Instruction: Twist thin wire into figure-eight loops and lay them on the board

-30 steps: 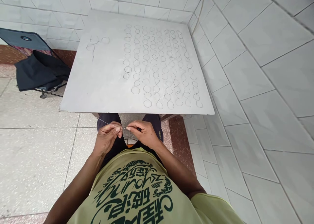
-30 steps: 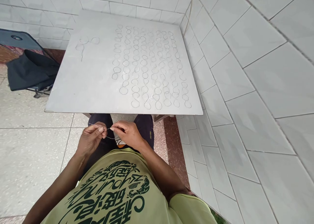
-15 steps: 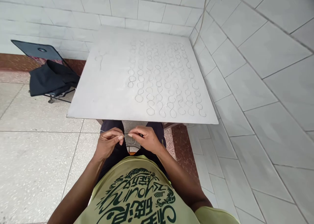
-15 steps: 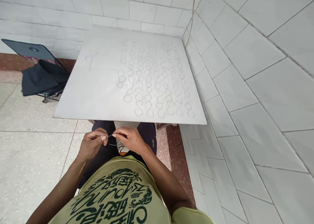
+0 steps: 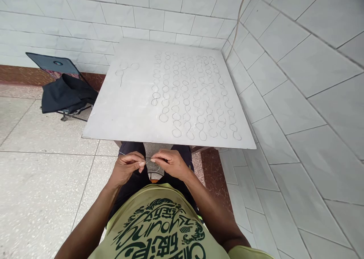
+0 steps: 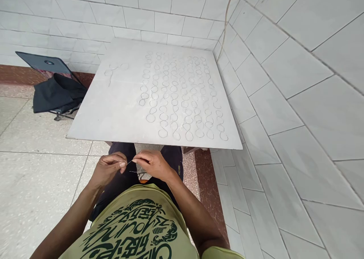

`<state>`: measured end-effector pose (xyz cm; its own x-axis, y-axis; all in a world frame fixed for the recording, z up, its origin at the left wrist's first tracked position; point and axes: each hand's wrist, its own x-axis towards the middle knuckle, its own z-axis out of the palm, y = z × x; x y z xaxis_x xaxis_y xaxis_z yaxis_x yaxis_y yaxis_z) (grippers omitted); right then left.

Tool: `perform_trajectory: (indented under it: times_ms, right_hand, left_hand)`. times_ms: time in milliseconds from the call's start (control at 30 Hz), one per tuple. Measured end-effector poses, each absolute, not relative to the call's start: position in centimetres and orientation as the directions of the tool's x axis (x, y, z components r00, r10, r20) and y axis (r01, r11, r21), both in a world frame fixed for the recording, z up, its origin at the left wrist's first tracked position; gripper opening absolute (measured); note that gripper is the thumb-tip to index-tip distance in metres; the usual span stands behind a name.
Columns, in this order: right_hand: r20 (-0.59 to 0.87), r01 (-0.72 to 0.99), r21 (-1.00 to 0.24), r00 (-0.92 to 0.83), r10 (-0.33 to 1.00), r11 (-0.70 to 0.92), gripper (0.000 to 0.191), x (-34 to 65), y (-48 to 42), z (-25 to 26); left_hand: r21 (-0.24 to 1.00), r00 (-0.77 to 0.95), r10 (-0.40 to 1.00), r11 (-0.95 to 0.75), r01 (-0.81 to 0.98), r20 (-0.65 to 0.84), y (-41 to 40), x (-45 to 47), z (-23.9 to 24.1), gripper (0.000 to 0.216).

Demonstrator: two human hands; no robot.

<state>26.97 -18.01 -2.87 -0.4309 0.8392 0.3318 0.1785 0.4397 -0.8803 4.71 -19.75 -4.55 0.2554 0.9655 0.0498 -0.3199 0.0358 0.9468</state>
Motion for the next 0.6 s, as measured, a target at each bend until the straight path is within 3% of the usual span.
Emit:
perform_trajectory:
  times_ms: [133,233,400,500,600]
  right_hand:
    - [0.283,0.195,-0.888,-0.481,0.830,0.416,0.019,27.4,-17.5,-2.6]
    - [0.225,0.208,-0.915,-0.448,0.865,0.345,0.021,27.3,-17.4,-2.8]
    - [0.129,0.225,-0.957,-0.226,0.965,0.181,0.024,26.4,-17.8,-3.9]
    - [0.144,0.215,-0.964,-0.069,0.987,0.156,0.025,25.9,-18.1,-4.6]
    - [0.182,0.242,-0.955,0.022,0.983,0.171,0.024,25.6,-18.2,-5.0]
  left_hand:
    - [0.955,0.304,0.953,0.079,-0.285,0.012,-19.5,4.5,-4.3,0.006]
    - [0.934,0.249,0.967,0.137,-0.329,-0.054,-19.4,5.0,-4.3,0.011]
    - [0.889,0.130,0.972,0.231,-0.395,-0.195,-19.6,5.9,-4.0,0.025]
    - [0.910,0.113,0.969,0.244,-0.336,-0.218,-20.0,6.3,-3.6,0.039]
    - [0.936,0.046,0.964,0.264,-0.234,-0.261,-20.5,7.1,-3.0,0.038]
